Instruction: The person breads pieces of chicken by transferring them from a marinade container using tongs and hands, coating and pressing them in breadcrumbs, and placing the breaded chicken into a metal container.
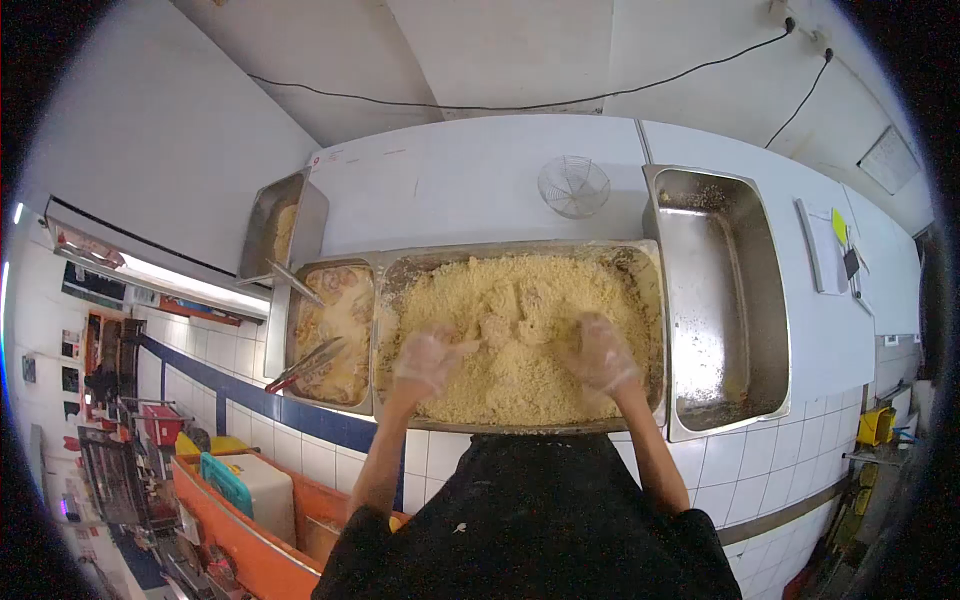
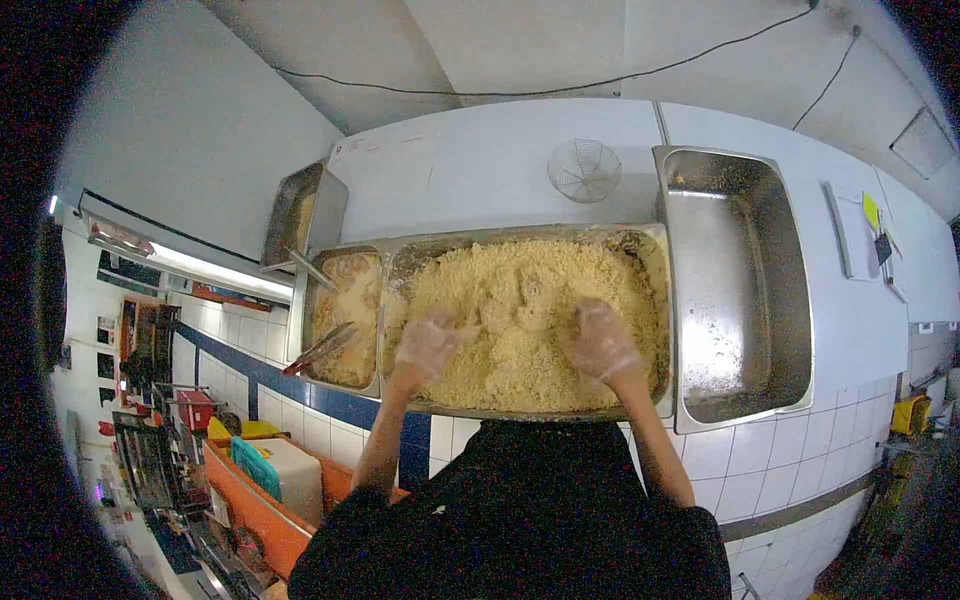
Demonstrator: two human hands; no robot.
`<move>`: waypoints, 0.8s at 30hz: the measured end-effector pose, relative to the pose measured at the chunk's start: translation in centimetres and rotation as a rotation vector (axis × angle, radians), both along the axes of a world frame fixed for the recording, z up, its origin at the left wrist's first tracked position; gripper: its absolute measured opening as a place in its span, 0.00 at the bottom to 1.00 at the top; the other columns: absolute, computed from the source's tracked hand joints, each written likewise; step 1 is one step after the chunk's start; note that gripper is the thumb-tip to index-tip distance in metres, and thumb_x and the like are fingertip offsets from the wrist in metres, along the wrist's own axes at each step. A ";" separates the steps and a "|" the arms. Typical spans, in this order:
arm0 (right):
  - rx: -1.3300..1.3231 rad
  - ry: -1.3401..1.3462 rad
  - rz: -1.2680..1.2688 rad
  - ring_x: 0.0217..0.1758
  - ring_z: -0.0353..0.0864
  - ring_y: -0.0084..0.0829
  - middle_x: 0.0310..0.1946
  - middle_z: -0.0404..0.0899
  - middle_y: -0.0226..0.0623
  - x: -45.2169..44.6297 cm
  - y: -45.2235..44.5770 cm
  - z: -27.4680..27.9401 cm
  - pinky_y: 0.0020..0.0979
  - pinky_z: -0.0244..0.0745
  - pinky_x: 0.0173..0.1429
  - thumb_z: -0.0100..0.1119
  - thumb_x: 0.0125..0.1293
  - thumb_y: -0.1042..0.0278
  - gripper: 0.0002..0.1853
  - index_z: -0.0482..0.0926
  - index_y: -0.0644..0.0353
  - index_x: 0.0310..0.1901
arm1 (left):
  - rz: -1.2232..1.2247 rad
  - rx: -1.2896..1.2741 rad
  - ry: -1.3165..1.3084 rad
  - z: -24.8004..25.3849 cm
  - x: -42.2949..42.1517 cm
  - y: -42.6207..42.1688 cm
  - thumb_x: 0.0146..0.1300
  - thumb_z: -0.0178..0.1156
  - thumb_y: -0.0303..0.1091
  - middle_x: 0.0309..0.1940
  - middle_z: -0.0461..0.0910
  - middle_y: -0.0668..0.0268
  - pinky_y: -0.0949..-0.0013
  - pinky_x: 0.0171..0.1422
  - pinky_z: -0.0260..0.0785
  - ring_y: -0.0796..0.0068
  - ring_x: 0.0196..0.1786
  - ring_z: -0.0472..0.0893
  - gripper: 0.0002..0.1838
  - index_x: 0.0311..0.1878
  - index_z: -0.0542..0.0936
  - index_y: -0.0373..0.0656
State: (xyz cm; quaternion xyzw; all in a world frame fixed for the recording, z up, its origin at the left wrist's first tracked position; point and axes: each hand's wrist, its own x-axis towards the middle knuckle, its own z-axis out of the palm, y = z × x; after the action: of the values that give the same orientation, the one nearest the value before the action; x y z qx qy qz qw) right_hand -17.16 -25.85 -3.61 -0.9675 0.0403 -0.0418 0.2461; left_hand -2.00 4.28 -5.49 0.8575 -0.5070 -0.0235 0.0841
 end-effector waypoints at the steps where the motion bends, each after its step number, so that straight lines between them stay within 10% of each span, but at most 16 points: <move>1: 0.002 0.102 -0.142 0.51 0.77 0.49 0.42 0.77 0.55 -0.9 0.5 0.0 0.43 0.72 0.54 0.60 0.59 0.48 0.28 0.74 0.67 0.48 | 0.159 0.155 0.117 -1.7 -1.1 1.4 0.60 0.55 0.44 0.42 0.79 0.56 0.58 0.42 0.74 0.53 0.45 0.79 0.18 0.53 0.79 0.52; 5: 0.020 0.302 -0.236 0.47 0.78 0.51 0.38 0.79 0.56 -0.8 2.6 -1.9 0.43 0.73 0.49 0.58 0.60 0.44 0.29 0.77 0.69 0.42 | 0.204 0.663 0.174 1.7 -5.1 -2.7 0.68 0.48 0.47 0.39 0.80 0.53 0.57 0.42 0.72 0.53 0.46 0.79 0.19 0.54 0.78 0.50; 11: 0.724 0.425 -0.373 0.38 0.81 0.39 0.35 0.81 0.49 0.4 2.9 -5.2 0.39 0.73 0.44 0.56 0.63 0.39 0.31 0.79 0.69 0.37 | 0.485 -0.266 0.507 -1.5 -6.5 -4.5 0.66 0.50 0.36 0.29 0.78 0.52 0.55 0.43 0.71 0.51 0.38 0.79 0.17 0.56 0.74 0.42; 13: 1.086 -0.137 -0.348 0.34 0.79 0.32 0.32 0.82 0.46 1.3 3.9 -5.9 0.38 0.72 0.41 0.57 0.65 0.44 0.27 0.80 0.67 0.38 | 1.131 -0.296 1.010 6.9 -5.7 -7.4 0.69 0.48 0.38 0.34 0.77 0.51 0.56 0.44 0.70 0.50 0.41 0.77 0.17 0.57 0.74 0.46; 15: 1.110 -0.141 -0.356 0.33 0.78 0.34 0.31 0.81 0.46 4.2 3.9 -3.1 0.38 0.71 0.40 0.56 0.66 0.48 0.23 0.80 0.67 0.37 | 0.433 -0.777 0.400 -1.3 -4.6 -4.9 0.70 0.48 0.40 0.41 0.76 0.51 0.58 0.45 0.69 0.50 0.42 0.77 0.17 0.57 0.75 0.46; 16: 1.136 -0.147 -0.366 0.33 0.78 0.35 0.29 0.81 0.46 6.1 3.7 -1.9 0.38 0.71 0.39 0.55 0.68 0.52 0.20 0.80 0.66 0.36 | 0.349 -0.586 0.074 -2.0 -3.1 -5.4 0.69 0.48 0.40 0.43 0.76 0.49 0.56 0.44 0.69 0.49 0.42 0.77 0.18 0.57 0.75 0.44; 17: 0.808 -0.220 -0.386 0.33 0.78 0.39 0.29 0.80 0.46 7.6 3.5 -1.9 0.39 0.71 0.39 0.54 0.68 0.54 0.19 0.79 0.66 0.35 | 0.256 -0.385 -0.244 -1.8 -0.7 -6.6 0.69 0.48 0.41 0.45 0.75 0.47 0.55 0.44 0.69 0.48 0.42 0.76 0.19 0.57 0.75 0.41; 19: 0.479 -0.280 -0.404 0.33 0.78 0.42 0.28 0.79 0.47 10.5 3.7 -3.4 0.39 0.71 0.39 0.53 0.68 0.56 0.18 0.79 0.66 0.33 | 0.431 -0.163 0.167 2.5 1.3 -10.5 0.69 0.47 0.43 0.45 0.76 0.45 0.50 0.47 0.70 0.44 0.42 0.77 0.20 0.56 0.75 0.40; 24: -0.194 -0.230 -0.221 0.36 0.77 0.48 0.29 0.79 0.50 11.4 5.0 -5.6 0.45 0.71 0.41 0.45 0.69 0.55 0.21 0.79 0.65 0.30 | 0.391 -0.328 -0.030 -0.4 0.9 -12.3 0.70 0.43 0.46 0.38 0.78 0.46 0.48 0.50 0.71 0.48 0.41 0.79 0.21 0.46 0.77 0.37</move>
State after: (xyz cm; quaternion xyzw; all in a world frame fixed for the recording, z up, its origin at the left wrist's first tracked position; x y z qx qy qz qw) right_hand -5.80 -20.86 -9.21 -0.9652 0.1138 -0.1826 0.1484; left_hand -1.08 -8.03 -5.85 0.9143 -0.3299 0.0888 0.2175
